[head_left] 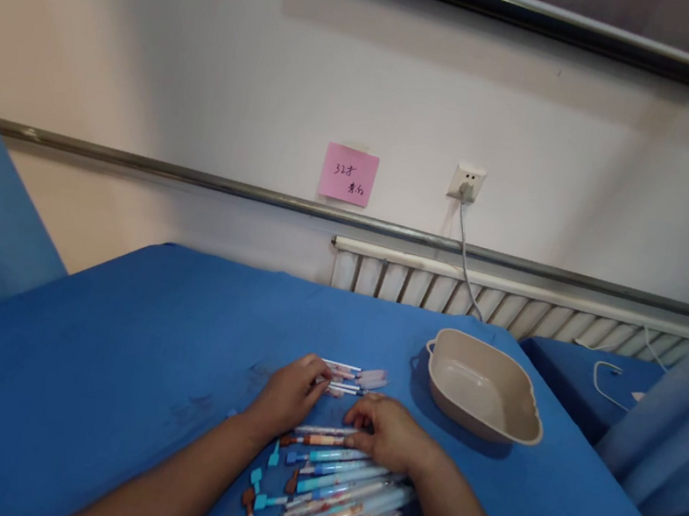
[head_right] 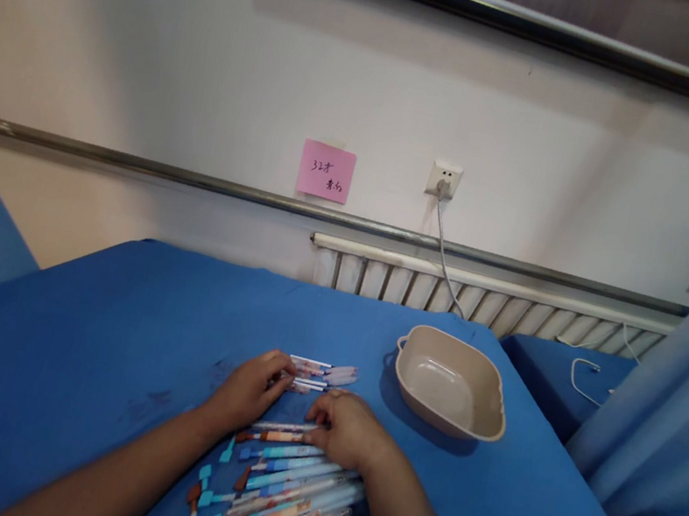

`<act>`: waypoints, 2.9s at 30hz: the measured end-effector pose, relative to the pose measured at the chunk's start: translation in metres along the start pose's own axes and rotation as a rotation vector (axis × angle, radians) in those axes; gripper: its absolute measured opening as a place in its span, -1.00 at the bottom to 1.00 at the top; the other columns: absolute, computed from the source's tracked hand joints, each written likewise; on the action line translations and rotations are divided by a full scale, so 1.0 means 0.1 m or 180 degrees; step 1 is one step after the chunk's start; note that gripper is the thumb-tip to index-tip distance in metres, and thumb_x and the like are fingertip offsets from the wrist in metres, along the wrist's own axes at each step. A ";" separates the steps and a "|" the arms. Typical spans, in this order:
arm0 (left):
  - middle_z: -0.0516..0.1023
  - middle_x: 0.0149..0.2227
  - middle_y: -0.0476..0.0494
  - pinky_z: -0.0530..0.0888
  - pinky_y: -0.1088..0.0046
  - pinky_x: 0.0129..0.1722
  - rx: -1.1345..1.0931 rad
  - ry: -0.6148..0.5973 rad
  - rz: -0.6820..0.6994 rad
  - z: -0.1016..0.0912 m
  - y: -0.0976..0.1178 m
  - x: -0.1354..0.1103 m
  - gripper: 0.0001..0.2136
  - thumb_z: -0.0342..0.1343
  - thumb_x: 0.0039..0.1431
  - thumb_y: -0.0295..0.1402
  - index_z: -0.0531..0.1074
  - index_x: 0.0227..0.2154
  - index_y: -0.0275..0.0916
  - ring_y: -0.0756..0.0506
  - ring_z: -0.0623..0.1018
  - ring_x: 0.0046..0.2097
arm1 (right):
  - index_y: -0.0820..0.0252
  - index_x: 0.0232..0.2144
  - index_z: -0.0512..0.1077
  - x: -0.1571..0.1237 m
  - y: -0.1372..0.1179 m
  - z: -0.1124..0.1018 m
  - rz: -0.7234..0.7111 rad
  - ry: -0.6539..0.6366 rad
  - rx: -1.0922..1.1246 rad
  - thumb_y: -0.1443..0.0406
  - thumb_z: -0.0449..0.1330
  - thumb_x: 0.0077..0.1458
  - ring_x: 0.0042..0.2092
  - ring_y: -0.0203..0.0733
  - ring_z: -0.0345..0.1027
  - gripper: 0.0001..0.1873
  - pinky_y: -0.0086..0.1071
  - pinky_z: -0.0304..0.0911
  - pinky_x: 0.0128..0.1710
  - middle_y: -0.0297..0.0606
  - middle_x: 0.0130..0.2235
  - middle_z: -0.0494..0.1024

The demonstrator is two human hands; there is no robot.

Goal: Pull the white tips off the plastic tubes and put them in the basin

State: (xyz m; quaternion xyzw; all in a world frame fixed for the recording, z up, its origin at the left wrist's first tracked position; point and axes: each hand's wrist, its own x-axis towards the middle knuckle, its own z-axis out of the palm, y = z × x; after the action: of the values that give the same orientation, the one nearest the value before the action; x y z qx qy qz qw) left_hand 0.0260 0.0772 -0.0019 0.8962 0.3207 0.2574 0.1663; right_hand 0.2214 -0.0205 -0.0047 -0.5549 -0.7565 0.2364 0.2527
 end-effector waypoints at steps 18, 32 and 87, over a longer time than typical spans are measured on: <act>0.51 -0.31 -0.07 0.35 0.49 -0.25 -0.0540 -0.0514 0.0139 -0.07 0.12 0.01 -0.78 -0.09 0.23 -0.26 0.43 -0.31 -0.22 -0.05 0.47 -0.26 | 0.23 -0.52 0.38 0.11 0.33 0.06 0.0631 0.0498 0.1813 0.13 0.14 -0.01 -0.51 -0.36 0.13 -0.74 -0.48 0.06 -0.47 -0.42 -0.57 0.34; 0.52 -0.23 -0.09 0.38 0.42 -0.17 -0.0505 -0.0518 0.0029 -0.12 0.22 -0.01 -0.77 -0.14 0.27 -0.26 0.38 -0.17 -0.16 -0.09 0.48 -0.18 | 0.22 -0.53 0.36 0.12 0.34 0.07 0.0625 0.0549 0.1901 0.10 0.14 -0.02 -0.52 -0.36 0.13 -0.71 -0.47 0.06 -0.47 -0.43 -0.58 0.32; 0.52 -0.33 -0.08 0.31 0.48 -0.30 0.0175 -0.0531 -0.0304 -0.23 0.05 0.03 -0.76 -0.21 0.28 -0.29 0.36 -0.27 -0.18 -0.09 0.49 -0.28 | 0.25 -0.51 0.40 0.04 0.47 -0.08 0.0577 0.0680 0.1542 0.21 0.17 -0.05 -0.44 -0.32 0.18 -0.82 -0.45 0.08 -0.39 -0.40 -0.53 0.37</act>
State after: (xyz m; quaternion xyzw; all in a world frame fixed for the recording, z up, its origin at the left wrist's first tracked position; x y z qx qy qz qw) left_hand 0.0174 0.0788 0.0204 0.9025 0.3550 0.1648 0.1799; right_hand 0.2592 -0.0037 -0.0286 -0.5655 -0.5942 0.3722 0.4342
